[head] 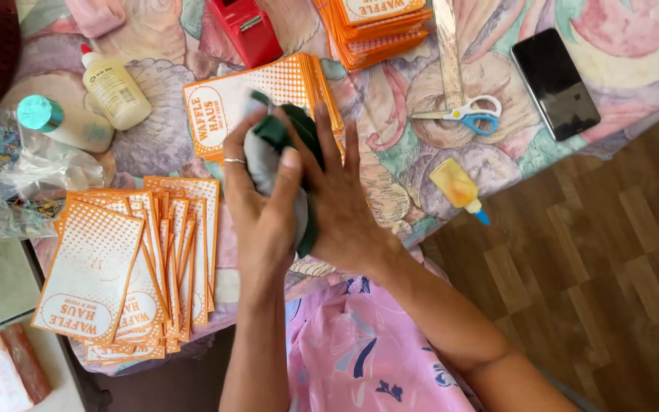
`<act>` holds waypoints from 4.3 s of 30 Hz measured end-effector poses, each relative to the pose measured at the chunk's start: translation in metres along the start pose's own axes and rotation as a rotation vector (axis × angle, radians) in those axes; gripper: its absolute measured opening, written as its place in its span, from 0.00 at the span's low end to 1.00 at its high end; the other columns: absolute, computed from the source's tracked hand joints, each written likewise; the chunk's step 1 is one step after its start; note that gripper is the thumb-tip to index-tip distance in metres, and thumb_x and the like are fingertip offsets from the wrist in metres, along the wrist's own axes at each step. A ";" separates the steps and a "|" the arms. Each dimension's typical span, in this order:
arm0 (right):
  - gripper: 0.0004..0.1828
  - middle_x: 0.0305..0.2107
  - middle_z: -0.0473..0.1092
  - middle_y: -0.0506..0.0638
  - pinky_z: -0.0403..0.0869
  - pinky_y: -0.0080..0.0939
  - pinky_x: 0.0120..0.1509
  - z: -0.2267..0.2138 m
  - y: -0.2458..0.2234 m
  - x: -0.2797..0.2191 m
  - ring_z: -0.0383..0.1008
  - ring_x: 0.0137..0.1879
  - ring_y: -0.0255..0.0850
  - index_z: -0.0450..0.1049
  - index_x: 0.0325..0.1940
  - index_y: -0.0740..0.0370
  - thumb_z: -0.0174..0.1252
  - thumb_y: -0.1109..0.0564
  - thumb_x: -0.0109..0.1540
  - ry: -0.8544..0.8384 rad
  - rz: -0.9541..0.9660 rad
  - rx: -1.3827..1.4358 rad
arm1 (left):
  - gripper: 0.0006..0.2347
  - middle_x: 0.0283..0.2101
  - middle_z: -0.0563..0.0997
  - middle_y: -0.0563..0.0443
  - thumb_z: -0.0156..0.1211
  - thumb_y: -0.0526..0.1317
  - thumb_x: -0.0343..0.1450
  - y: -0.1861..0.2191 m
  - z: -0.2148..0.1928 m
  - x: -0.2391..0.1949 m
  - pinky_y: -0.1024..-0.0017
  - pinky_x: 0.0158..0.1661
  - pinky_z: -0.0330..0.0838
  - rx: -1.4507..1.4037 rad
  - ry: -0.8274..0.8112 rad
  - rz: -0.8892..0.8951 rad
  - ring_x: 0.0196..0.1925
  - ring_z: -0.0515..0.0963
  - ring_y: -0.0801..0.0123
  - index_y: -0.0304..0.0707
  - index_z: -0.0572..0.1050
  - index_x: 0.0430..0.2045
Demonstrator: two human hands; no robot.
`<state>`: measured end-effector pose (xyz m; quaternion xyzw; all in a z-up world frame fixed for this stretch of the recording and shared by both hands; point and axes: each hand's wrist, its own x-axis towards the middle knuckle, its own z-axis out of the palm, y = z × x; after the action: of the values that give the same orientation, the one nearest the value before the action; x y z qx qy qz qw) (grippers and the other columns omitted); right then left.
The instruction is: Applying glue to the flaps of paper bags and stacking them in an organized pile.
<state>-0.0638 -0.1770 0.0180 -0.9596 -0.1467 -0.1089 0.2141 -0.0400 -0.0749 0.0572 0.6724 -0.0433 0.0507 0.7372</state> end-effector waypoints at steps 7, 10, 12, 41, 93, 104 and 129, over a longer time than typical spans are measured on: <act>0.44 0.80 0.38 0.51 0.36 0.83 0.84 -0.015 0.030 -0.029 0.29 0.85 0.64 0.48 0.82 0.66 0.61 0.54 0.67 -0.024 -0.221 0.038 | 0.04 0.30 0.78 0.53 0.50 0.37 0.72 -0.074 0.025 -0.015 0.71 0.36 0.73 0.120 0.172 -0.183 0.32 0.74 0.73 0.42 0.72 0.37; 0.44 0.78 0.40 0.63 0.40 0.71 0.89 -0.035 0.036 -0.034 0.35 0.85 0.63 0.43 0.77 0.80 0.60 0.54 0.69 -0.020 -0.365 0.154 | 0.14 0.37 0.86 0.46 0.53 0.46 0.72 -0.057 0.030 -0.023 0.68 0.38 0.78 0.189 0.039 -0.319 0.38 0.81 0.73 0.37 0.78 0.42; 0.34 0.73 0.41 0.77 0.52 0.71 0.89 -0.045 0.038 -0.038 0.36 0.81 0.74 0.44 0.70 0.95 0.51 0.68 0.69 0.054 -0.486 0.224 | 0.07 0.29 0.81 0.44 0.48 0.39 0.74 -0.057 0.030 -0.030 0.63 0.33 0.71 0.222 -0.148 -0.169 0.32 0.80 0.66 0.35 0.72 0.34; 0.41 0.79 0.31 0.55 0.41 0.74 0.88 -0.004 -0.004 -0.037 0.22 0.83 0.76 0.47 0.76 0.80 0.56 0.65 0.63 -0.166 -0.543 0.437 | 0.08 0.28 0.72 0.53 0.47 0.40 0.76 -0.029 -0.041 -0.050 0.66 0.36 0.67 0.150 0.151 -0.107 0.32 0.72 0.68 0.41 0.68 0.29; 0.07 0.39 0.72 0.66 0.79 0.35 0.43 -0.081 0.097 -0.133 0.75 0.43 0.47 0.73 0.36 0.77 0.61 0.74 0.69 0.503 0.460 0.503 | 0.41 0.59 0.74 0.33 0.77 0.59 0.66 -0.148 -0.024 0.188 0.62 0.62 0.74 0.957 0.035 0.222 0.61 0.75 0.53 0.23 0.64 0.61; 0.08 0.38 0.73 0.65 0.75 0.38 0.46 -0.085 0.133 -0.159 0.76 0.43 0.49 0.73 0.38 0.76 0.62 0.75 0.71 0.571 0.528 0.394 | 0.22 0.28 0.83 0.42 0.78 0.53 0.59 -0.198 0.009 0.218 0.55 0.30 0.73 0.997 0.373 0.374 0.29 0.80 0.50 0.33 0.76 0.31; 0.12 0.43 0.78 0.52 0.81 0.39 0.59 -0.057 0.209 -0.116 0.81 0.48 0.41 0.76 0.52 0.64 0.64 0.61 0.64 0.294 0.800 1.566 | 0.14 0.60 0.76 0.34 0.63 0.41 0.75 -0.100 -0.057 -0.043 0.50 0.59 0.70 1.040 -0.469 0.614 0.65 0.73 0.41 0.29 0.75 0.49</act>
<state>-0.1122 -0.4106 -0.0423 -0.4936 0.1958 -0.0166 0.8472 -0.0695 -0.0275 -0.0529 0.8920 -0.3632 0.1255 0.2380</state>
